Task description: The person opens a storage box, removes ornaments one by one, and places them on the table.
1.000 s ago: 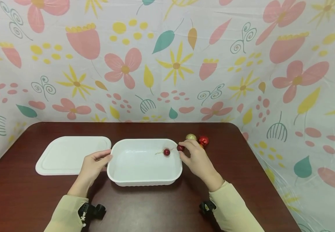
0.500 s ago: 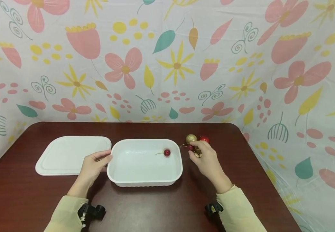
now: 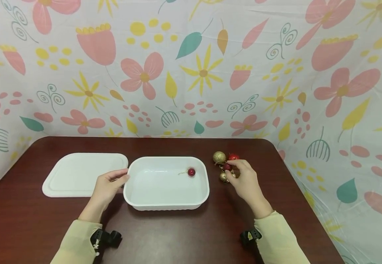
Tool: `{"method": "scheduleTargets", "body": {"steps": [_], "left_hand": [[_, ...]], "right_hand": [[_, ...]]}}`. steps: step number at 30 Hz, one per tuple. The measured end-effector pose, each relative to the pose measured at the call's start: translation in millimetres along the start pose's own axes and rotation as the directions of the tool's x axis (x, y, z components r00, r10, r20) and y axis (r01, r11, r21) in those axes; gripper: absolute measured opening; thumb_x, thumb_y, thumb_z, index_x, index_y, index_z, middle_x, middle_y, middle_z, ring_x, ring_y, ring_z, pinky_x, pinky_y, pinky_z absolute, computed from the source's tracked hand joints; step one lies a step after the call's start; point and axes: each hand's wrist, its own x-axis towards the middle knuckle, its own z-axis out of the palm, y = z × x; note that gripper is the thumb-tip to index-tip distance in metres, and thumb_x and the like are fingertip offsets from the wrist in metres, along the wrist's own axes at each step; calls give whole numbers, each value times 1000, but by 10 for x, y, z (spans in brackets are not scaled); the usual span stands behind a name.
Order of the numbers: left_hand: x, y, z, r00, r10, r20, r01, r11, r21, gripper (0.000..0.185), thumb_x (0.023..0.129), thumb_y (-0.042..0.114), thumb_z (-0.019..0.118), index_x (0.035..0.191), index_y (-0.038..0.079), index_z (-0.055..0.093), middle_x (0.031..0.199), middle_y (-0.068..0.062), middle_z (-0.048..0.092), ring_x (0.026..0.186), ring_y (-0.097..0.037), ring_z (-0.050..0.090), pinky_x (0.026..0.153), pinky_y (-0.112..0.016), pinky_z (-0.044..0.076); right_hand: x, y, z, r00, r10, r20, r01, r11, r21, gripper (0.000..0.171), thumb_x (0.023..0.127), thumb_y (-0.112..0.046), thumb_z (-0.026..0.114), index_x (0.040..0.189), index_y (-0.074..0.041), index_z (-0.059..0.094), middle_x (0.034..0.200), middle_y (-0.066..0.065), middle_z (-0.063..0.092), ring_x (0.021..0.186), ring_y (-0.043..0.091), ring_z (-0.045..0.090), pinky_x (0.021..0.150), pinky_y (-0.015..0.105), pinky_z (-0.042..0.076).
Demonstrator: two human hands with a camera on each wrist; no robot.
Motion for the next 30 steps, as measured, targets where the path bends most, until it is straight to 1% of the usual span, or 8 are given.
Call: {"method": "scheduleTargets", "body": {"steps": [3, 6, 11, 17, 22, 24, 27, 30], "left_hand": [[-10, -11, 8, 1000, -7, 5, 7, 1000, 7, 34, 87, 8, 67, 118, -4, 63, 90, -3, 68, 69, -10, 65, 57, -25, 57], [-1, -21, 6, 1000, -5, 5, 5, 1000, 13, 34, 87, 9, 67, 118, -3, 64, 92, -4, 68, 70, -12, 65, 57, -25, 57], [16, -8, -11, 1000, 4, 3, -4, 1000, 16, 34, 87, 9, 67, 118, -4, 64, 92, -5, 68, 70, -11, 66, 57, -25, 57], [9, 0, -4, 1000, -6, -1, 6, 1000, 24, 35, 87, 10, 68, 119, -2, 64, 96, -7, 68, 71, -11, 65, 57, -24, 57], [12, -1, -8, 1000, -5, 1, 5, 1000, 19, 35, 87, 10, 68, 119, -2, 63, 95, -5, 69, 70, -10, 65, 57, -24, 57], [13, 0, -6, 1000, -3, 0, 3, 1000, 14, 35, 87, 10, 68, 119, -3, 63, 93, -4, 69, 70, -10, 65, 57, -24, 57], [16, 0, -2, 1000, 0, -1, 0, 1000, 6, 35, 87, 9, 68, 119, -4, 63, 90, -3, 69, 69, -9, 65, 57, -24, 57], [22, 0, 1, 1000, 0, 0, 0, 1000, -1, 35, 86, 8, 68, 118, -5, 63, 89, -1, 68, 68, -8, 64, 56, -24, 57]], "right_hand": [[-27, 42, -35, 999, 34, 21, -33, 999, -11, 28, 78, -5, 73, 106, -3, 66, 100, 13, 63, 86, 27, 65, 69, 30, 55], [-37, 78, -63, 997, 65, 42, -64, 998, -19, 28, 79, -6, 72, 106, -3, 65, 100, 14, 63, 87, 29, 65, 69, 45, 54], [-29, 145, -90, 991, 109, 77, -107, 994, -28, 29, 82, -8, 70, 109, -3, 64, 102, 16, 63, 89, 29, 64, 70, 40, 53], [-47, 234, -116, 983, 145, 113, -143, 989, -23, 32, 83, -8, 69, 113, 0, 63, 107, 19, 60, 92, 32, 64, 74, 42, 56], [-43, 308, -106, 976, 169, 141, -167, 986, -23, 32, 83, -8, 69, 113, 1, 64, 108, 20, 60, 92, 33, 65, 72, 29, 56], [-34, 333, -99, 971, 181, 155, -180, 983, -20, 31, 83, -8, 69, 112, 0, 64, 108, 20, 59, 92, 33, 66, 74, 32, 56], [-13, 368, -92, 965, 197, 175, -197, 980, -18, 30, 83, -8, 69, 111, 1, 63, 108, 22, 59, 93, 35, 65, 78, 45, 55], [10, 402, -91, 959, 210, 192, -209, 978, -26, 30, 84, -9, 68, 111, 2, 62, 108, 23, 60, 93, 37, 65, 80, 52, 52]]}}
